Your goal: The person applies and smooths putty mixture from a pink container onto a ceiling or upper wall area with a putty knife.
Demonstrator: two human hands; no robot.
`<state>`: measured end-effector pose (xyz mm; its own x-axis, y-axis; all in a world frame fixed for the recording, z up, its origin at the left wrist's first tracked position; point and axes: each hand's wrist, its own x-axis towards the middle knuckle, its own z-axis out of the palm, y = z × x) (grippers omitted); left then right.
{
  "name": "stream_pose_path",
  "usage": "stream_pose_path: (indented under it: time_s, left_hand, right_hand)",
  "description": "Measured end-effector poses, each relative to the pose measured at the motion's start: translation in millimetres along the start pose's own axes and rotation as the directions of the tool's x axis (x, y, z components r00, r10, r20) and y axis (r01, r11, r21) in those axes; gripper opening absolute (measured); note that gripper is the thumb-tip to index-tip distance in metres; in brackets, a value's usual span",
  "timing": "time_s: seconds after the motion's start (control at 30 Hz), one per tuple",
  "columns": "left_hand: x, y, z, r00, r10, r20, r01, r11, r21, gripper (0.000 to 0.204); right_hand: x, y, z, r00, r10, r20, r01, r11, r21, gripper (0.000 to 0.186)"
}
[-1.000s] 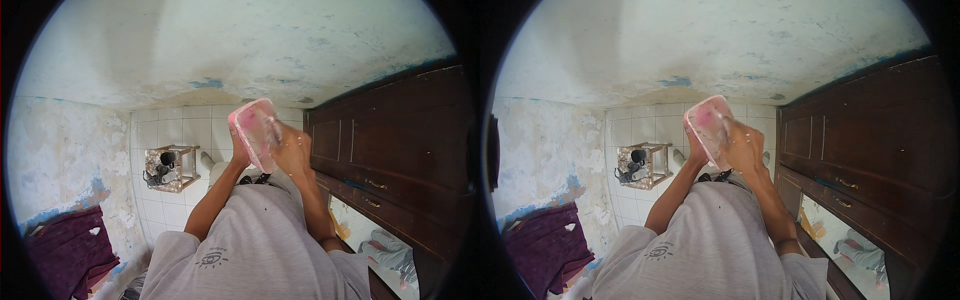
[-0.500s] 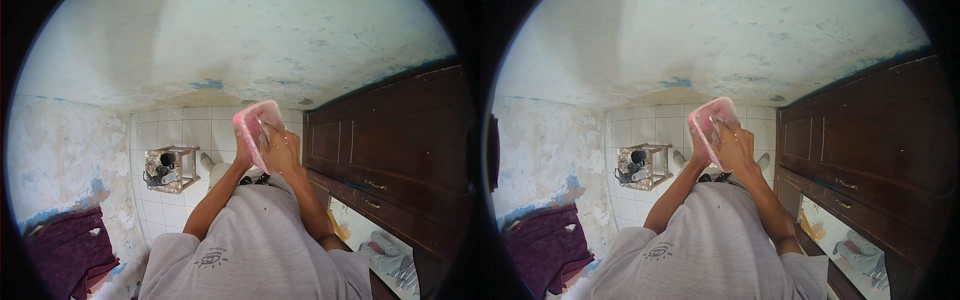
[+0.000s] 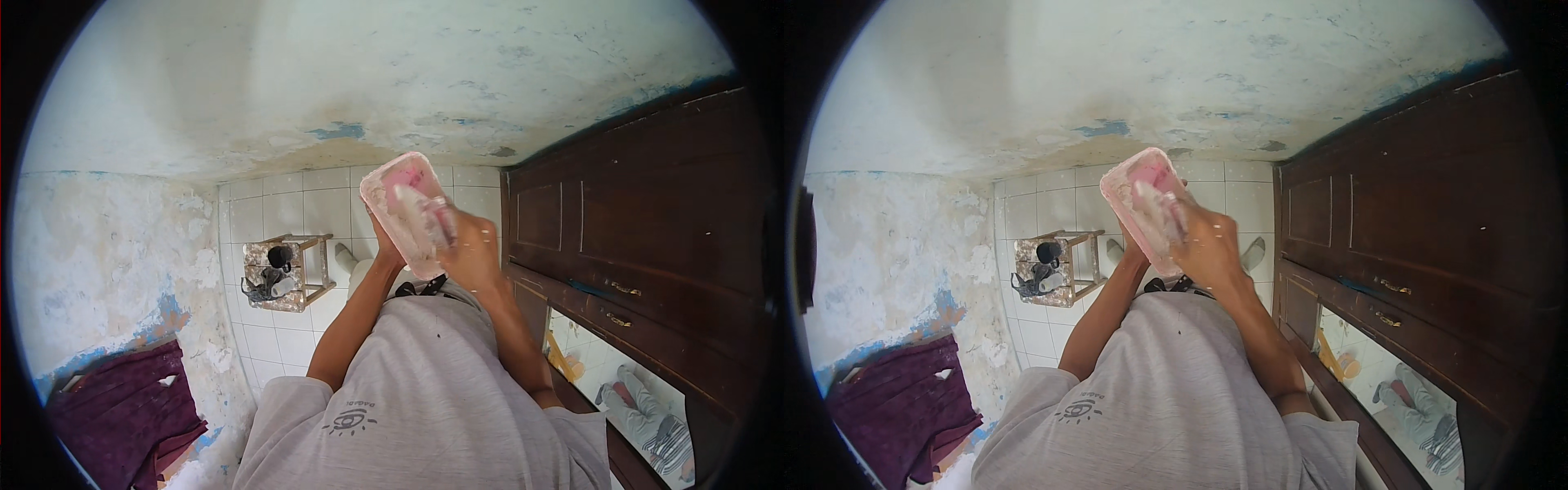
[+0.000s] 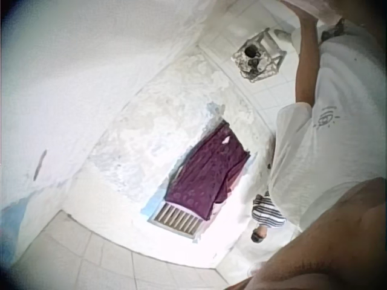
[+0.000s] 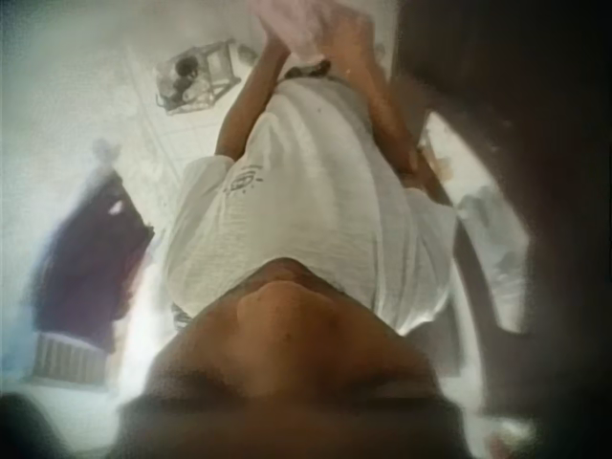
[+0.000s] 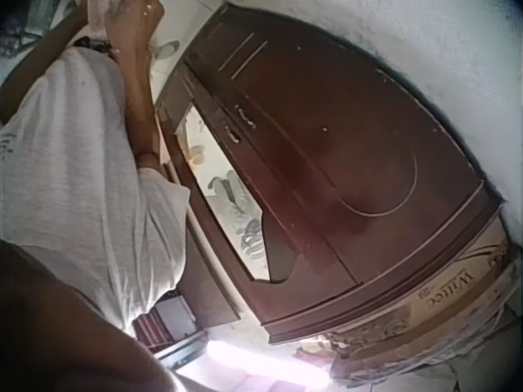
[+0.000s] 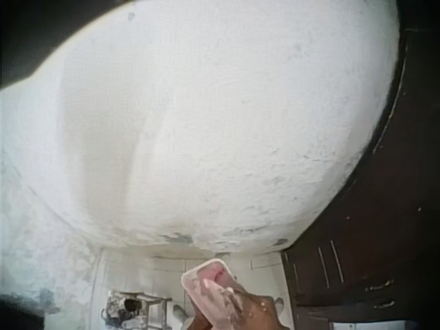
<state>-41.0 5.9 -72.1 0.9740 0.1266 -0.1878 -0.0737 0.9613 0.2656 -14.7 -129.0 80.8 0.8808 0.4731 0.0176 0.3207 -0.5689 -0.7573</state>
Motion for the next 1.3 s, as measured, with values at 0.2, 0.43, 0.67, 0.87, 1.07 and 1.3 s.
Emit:
stream_pose_path:
  time_s: [0.2, 0.43, 0.67, 0.87, 1.07, 1.3]
  left_hand:
    - [-6.5, 3.1, 23.3, 0.999, 0.042, -0.021, -0.036, 0.974, 0.223, 0.086]
    - [-1.0, -0.2, 21.6, 0.999, 0.039, -0.036, -0.027, 0.957, 0.288, 0.067]
    - [1.3, 0.3, 17.9, 0.989, -0.096, 0.109, 0.097, 0.995, -0.001, 0.072]
    - [-1.0, -2.0, 23.8, 0.996, -0.088, 0.018, 0.082, 0.970, 0.230, 0.080]
    - [3.4, -3.8, 9.9, 0.971, -0.049, 0.235, 0.061, 0.997, -0.045, 0.065]
    - [7.5, -1.4, 5.7, 0.978, -0.169, -0.121, 0.205, 0.880, 0.429, 0.094]
  right_hand:
    - [-1.6, 9.3, 5.7, 0.997, -0.074, 0.002, 0.074, 0.995, -0.072, 0.040]
    - [-3.2, 16.3, -4.3, 1.000, -0.030, -0.005, 0.029, 0.999, -0.023, 0.039]
    - [-3.2, 21.3, -9.8, 0.999, 0.032, 0.027, -0.031, 0.999, -0.010, 0.051]
    - [-3.2, 26.2, 7.2, 0.999, 0.028, -0.019, -0.029, 0.998, -0.053, 0.056]
    - [-4.5, 36.6, 22.9, 0.999, 0.005, -0.048, -0.006, 1.000, -0.027, 0.044]
    - [0.5, 67.1, 11.2, 0.963, 0.236, 0.128, -0.257, 0.949, 0.184, 0.035]
